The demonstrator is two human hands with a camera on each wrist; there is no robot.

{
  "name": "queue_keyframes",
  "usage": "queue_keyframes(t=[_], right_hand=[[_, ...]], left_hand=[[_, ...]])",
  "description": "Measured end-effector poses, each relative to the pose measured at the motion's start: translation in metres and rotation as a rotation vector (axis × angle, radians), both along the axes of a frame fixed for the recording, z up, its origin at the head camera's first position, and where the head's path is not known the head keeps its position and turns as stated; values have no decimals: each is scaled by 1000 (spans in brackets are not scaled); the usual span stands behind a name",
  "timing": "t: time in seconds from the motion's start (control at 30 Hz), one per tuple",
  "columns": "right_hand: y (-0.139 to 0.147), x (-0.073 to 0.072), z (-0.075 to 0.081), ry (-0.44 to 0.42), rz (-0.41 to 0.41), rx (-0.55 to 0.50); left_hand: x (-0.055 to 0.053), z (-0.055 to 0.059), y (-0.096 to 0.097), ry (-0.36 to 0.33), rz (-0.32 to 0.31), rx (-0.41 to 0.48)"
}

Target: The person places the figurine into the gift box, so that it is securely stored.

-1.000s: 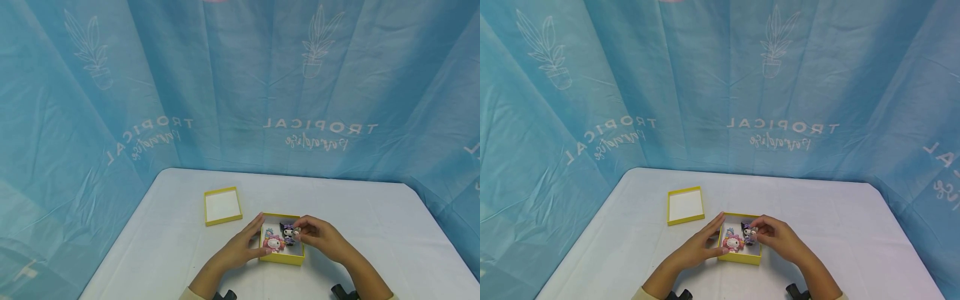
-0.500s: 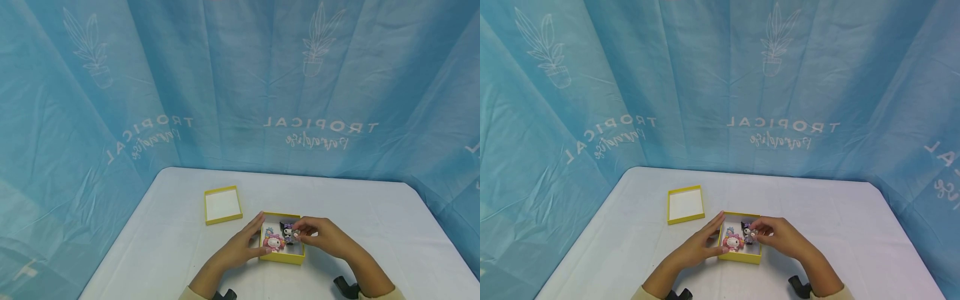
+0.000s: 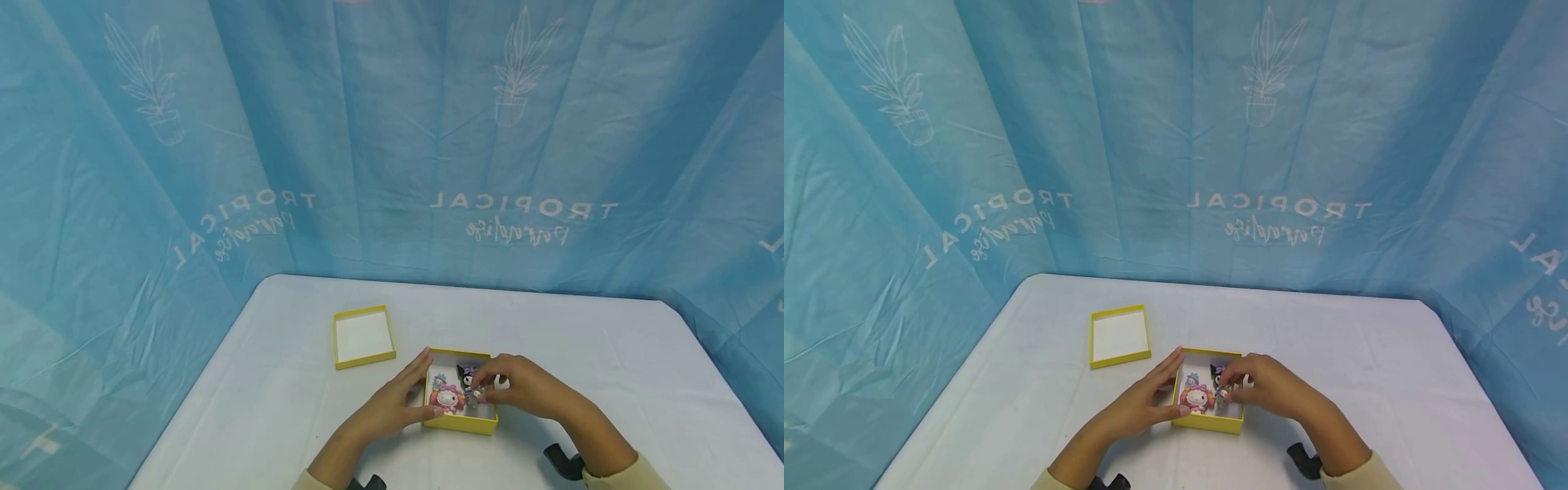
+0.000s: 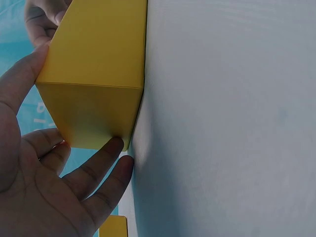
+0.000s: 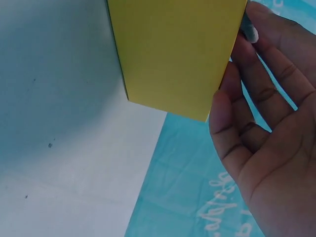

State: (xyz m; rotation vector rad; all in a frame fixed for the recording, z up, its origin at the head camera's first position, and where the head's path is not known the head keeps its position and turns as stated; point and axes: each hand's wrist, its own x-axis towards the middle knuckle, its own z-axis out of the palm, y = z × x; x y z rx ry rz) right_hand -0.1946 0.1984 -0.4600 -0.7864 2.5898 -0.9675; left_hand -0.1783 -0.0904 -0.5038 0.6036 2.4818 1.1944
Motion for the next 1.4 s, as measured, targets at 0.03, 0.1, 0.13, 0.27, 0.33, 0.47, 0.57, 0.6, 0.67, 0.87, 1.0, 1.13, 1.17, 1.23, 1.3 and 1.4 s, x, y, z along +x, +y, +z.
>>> queue_keyframes(t=[0.03, 0.1, 0.13, 0.27, 0.33, 0.47, 0.57, 0.6, 0.67, 0.87, 1.0, 1.13, 1.17, 1.23, 1.3, 1.4], right_hand=[[-1, 0, 0, 3, 4, 11], [-2, 0, 0, 15, 8, 35], [-2, -1, 0, 17, 9, 47], [-4, -1, 0, 7, 17, 72], [-5, -2, 0, -2, 22, 75], [-8, -3, 1, -20, 35, 83], [-10, -3, 1, -32, 47, 98], [-11, -3, 1, -34, 52, 101], [-12, -3, 0, -29, 60, 113], [-15, -3, -1, -12, 72, 126], [-16, -2, -3, 5, 76, 138], [-16, -1, -4, 26, 74, 160], [-17, -1, -4, 30, 74, 166], [-17, -1, -4, 37, 74, 177], [-17, -1, -4, 44, 76, 186], [-18, -1, -5, 49, 76, 197]], left_hand=[[0, -1, 0, -2, 1, 0], [0, -1, 1, -1, 3, -3], [-1, -2, 1, 0, 3, -3], [-1, -2, 1, 4, 4, -5], [-1, -2, 1, 4, 4, -3], [-1, -1, 1, -4, 7, 3], [-1, -1, 0, -5, 1, 4], [-1, -1, 0, 0, -2, 6], [-1, -1, 0, 6, -6, 5], [-1, 0, -1, 8, -4, 3], [-1, 0, 0, 9, -3, 3], [-1, 0, 0, 10, -2, 0], [-1, 0, 0, 9, -1, 0], [-1, 0, 0, 8, -3, 1], [-1, 0, 0, 6, -4, 3], [-1, 1, 0, 3, -5, 3]])
